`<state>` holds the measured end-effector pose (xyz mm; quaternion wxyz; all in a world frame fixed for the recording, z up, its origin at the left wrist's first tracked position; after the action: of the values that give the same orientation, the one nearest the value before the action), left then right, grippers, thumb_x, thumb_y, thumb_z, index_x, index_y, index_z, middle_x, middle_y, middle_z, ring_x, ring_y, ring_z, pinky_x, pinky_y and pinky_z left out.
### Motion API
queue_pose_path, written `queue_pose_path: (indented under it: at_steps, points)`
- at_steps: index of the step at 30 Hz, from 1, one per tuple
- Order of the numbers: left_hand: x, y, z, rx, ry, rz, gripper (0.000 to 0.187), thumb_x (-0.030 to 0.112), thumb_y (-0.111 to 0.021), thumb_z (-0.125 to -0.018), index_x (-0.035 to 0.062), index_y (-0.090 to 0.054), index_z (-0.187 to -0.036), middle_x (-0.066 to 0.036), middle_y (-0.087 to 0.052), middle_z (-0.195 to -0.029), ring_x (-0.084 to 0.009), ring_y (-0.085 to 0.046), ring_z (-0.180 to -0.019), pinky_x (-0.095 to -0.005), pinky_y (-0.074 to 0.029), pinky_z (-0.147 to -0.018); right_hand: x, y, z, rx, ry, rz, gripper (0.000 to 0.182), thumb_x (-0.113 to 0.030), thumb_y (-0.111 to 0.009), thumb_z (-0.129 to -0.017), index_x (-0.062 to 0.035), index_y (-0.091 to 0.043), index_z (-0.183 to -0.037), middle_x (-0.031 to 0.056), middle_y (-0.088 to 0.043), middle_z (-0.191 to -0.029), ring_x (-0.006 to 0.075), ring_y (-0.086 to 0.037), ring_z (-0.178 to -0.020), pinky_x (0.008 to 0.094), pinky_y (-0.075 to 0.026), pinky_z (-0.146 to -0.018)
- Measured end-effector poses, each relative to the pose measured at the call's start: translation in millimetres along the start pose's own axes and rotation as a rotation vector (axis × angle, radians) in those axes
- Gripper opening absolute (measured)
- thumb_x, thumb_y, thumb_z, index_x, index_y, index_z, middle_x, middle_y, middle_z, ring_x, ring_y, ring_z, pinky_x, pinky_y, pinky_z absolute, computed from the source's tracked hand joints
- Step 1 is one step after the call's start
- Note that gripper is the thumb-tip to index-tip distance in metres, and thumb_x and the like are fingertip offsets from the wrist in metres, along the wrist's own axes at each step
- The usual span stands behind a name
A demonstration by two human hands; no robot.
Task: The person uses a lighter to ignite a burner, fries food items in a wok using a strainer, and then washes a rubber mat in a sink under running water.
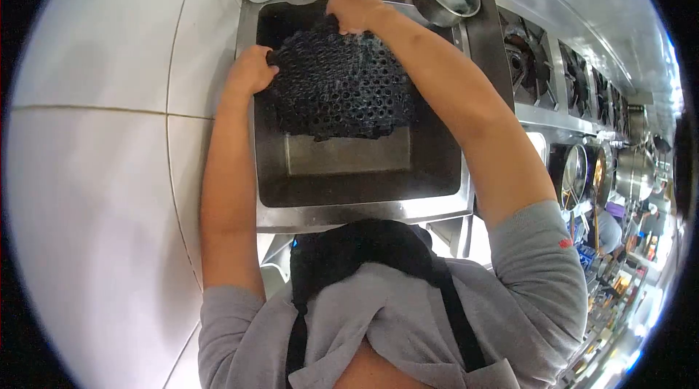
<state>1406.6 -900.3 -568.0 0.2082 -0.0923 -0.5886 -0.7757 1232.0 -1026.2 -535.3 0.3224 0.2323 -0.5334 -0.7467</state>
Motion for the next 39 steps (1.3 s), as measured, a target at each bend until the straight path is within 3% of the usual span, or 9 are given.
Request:
queue_pose_path:
  at_steps: [3, 5, 7, 20, 24, 26, 30, 37, 39]
  points:
    - [3.3, -0.1, 9.1, 0.157, -0.02, -0.026, 0.041, 0.017, -0.074, -0.083, 0.0051, -0.068, -0.121, -0.02, -0.068, -0.119, -0.0375, -0.062, -0.114, -0.0448, -0.049, -0.098, 8.1, -3.7, 5.2, -0.012, -0.004, -0.043, 0.053, -0.017, -0.079, -0.075, -0.0122, -0.066, -0.126, 0.0155, -0.071, -0.112, 0.0327, -0.066, -0.11, 0.0454, -0.054, -0.09]
    - [13.3, 8.3, 13.5, 0.201, -0.037, -0.04, 0.04, 0.017, -0.073, -0.083, 0.0048, -0.068, -0.12, -0.02, -0.068, -0.117, -0.0377, -0.062, -0.113, -0.0448, -0.05, -0.098, 7.7, -0.7, 14.9, 0.089, 0.064, -0.115, 0.029, -0.009, -0.069, -0.077, -0.0028, -0.071, -0.105, 0.0215, -0.071, -0.108, 0.0372, -0.068, -0.104, 0.0479, -0.056, -0.085]
    - [27.2, 5.7, 18.4, -0.045, -0.046, 0.029, 0.039, 0.016, -0.073, -0.083, 0.0049, -0.068, -0.12, -0.02, -0.067, -0.12, -0.0379, -0.062, -0.113, -0.0442, -0.05, -0.098, 7.4, -10.8, 23.6, 0.091, 0.024, -0.069, 0.028, -0.011, -0.07, -0.077, -0.0027, -0.071, -0.104, 0.0215, -0.071, -0.107, 0.0373, -0.068, -0.105, 0.0476, -0.056, -0.087]
    - [125.1, 54.7, 144.8, 0.029, -0.328, -0.069, 0.028, 0.011, -0.069, -0.082, 0.0056, -0.071, -0.109, -0.021, -0.07, -0.105, -0.0392, -0.066, -0.101, -0.0483, -0.052, -0.088, -27.7, 33.8, 233.6, 0.172, 0.019, -0.064, 0.035, -0.031, -0.071, -0.086, -0.0105, -0.07, -0.114, 0.018, -0.071, -0.103, 0.0379, -0.067, -0.103, 0.0482, -0.053, -0.09]
    - [109.9, -47.1, 199.5, -0.143, -0.384, -0.153, 0.032, 0.013, -0.072, -0.08, 0.0089, -0.072, -0.112, -0.021, -0.07, -0.105, -0.0392, -0.066, -0.102, -0.0472, -0.052, -0.089, -66.2, -78.8, 293.2, -0.248, -0.023, -0.052, 0.032, -0.029, -0.069, -0.087, -0.0125, -0.071, -0.114, 0.0184, -0.071, -0.1, 0.0377, -0.067, -0.1, 0.0508, -0.053, -0.088]
    - [107.6, -121.5, 232.3, -0.566, -0.45, -0.161, 0.037, 0.017, -0.074, -0.078, 0.0033, -0.071, -0.113, -0.022, -0.068, -0.114, -0.0389, -0.063, -0.11, -0.0458, -0.05, -0.098, -93.5, -121.7, 322.3, -0.428, 0.132, -0.208, 0.033, -0.029, -0.07, -0.086, -0.0116, -0.071, -0.114, 0.0181, -0.071, -0.101, 0.038, -0.067, -0.102, 0.0503, -0.053, -0.088]
    - [101.7, -109.6, 199.5, -0.189, -0.455, -0.121, 0.033, 0.015, -0.072, -0.081, 0.0047, -0.071, -0.112, -0.021, -0.07, -0.108, -0.0384, -0.066, -0.105, -0.0463, -0.052, -0.095, -66.2, -127.5, 301.3, -0.227, 0.008, -0.281, 0.032, -0.029, -0.072, -0.086, -0.0121, -0.071, -0.113, 0.0178, -0.071, -0.103, 0.0375, -0.066, -0.104, 0.0469, -0.052, -0.089]
    - [128.2, -58.7, 212.4, -0.147, -0.451, -0.278, 0.03, 0.004, -0.06, -0.075, 0.0092, -0.076, -0.099, -0.02, -0.071, -0.103, -0.037, -0.068, -0.098, -0.0469, -0.055, -0.086, -66.9, -96.1, 309.7, -0.157, -0.024, -0.251, 0.035, -0.03, -0.073, -0.085, -0.0114, -0.071, -0.115, 0.0174, -0.071, -0.104, 0.0362, -0.066, -0.105, 0.0477, -0.052, -0.09]
    - [114.4, -109.8, 235.0, -0.471, -0.434, -0.184, 0.03, 0.011, -0.069, -0.077, 0.0067, -0.073, -0.106, -0.02, -0.07, -0.107, -0.0379, -0.066, -0.103, -0.0458, -0.053, -0.09, -88.1, -145.3, 325.5, -0.373, 0.075, -0.333, 0.04, -0.032, -0.074, -0.084, -0.0066, -0.07, -0.114, 0.0196, -0.07, -0.106, 0.0379, -0.066, -0.106, 0.0476, -0.052, -0.09]
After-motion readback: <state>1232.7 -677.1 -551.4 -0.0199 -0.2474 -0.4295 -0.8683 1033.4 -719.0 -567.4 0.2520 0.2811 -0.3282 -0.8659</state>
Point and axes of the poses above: each hand's wrist, its own z-axis away from the middle knuckle, its own y-axis out of the back of the hand, x = y × z, the point moved 8 cm from there along -z, towards the middle knuckle
